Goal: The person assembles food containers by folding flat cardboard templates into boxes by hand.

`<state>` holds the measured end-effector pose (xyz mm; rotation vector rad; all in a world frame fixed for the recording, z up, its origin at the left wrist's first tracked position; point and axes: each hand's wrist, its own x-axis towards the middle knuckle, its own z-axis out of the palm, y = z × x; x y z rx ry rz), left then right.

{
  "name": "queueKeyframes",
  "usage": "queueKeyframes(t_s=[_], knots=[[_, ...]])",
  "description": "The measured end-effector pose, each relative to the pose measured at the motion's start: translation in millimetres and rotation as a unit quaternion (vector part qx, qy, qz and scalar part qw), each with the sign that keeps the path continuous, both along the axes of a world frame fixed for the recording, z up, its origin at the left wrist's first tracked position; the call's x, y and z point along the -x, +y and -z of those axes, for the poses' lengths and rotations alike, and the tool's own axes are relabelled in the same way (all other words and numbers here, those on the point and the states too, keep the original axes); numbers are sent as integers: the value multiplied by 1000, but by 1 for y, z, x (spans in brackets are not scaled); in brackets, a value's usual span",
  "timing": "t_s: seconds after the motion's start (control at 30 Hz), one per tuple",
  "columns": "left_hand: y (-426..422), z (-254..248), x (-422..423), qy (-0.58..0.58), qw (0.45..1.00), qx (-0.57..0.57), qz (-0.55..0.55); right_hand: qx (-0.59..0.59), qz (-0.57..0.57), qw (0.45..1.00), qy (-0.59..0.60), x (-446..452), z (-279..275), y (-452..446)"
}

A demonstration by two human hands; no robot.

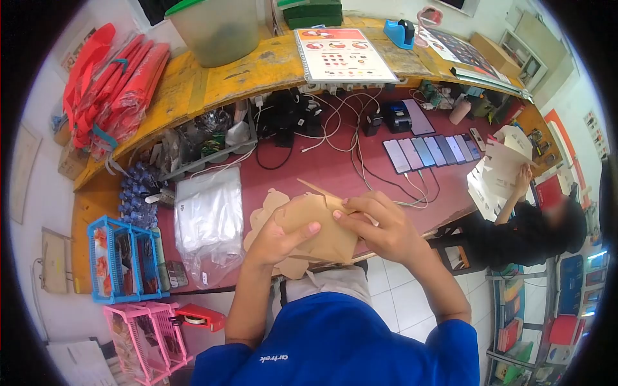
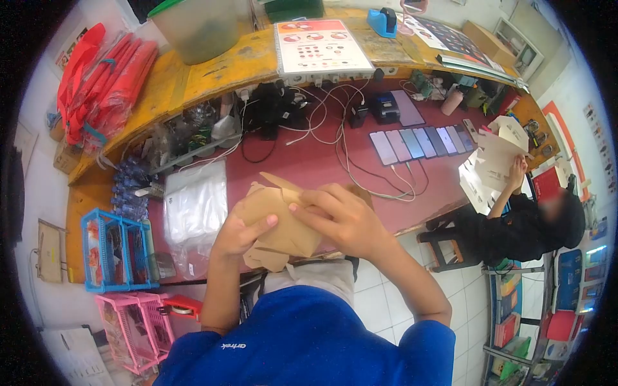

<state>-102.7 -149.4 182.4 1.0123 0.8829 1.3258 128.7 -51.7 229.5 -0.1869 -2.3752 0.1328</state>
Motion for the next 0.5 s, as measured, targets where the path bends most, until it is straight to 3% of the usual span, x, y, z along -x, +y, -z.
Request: queueKeyframes(t_s=[0.27, 0.33, 0.37, 0.43, 0.5], knots=[[1, -2, 1, 133, 990, -40, -30, 205, 45, 976, 48, 12, 11, -29], [-2, -1, 1, 146, 988, -40, -40, 500, 77, 853, 129, 15, 8, -35], [-3, -3, 1, 141, 989, -34, -33, 501, 78, 852, 129, 13, 11, -33], [-3, -7, 1, 136, 990, -29, -25, 604, 31, 791, 88, 7, 17, -22], [-5, -10, 0, 184, 982, -35, -11, 603, 47, 792, 86, 8, 20, -24]])
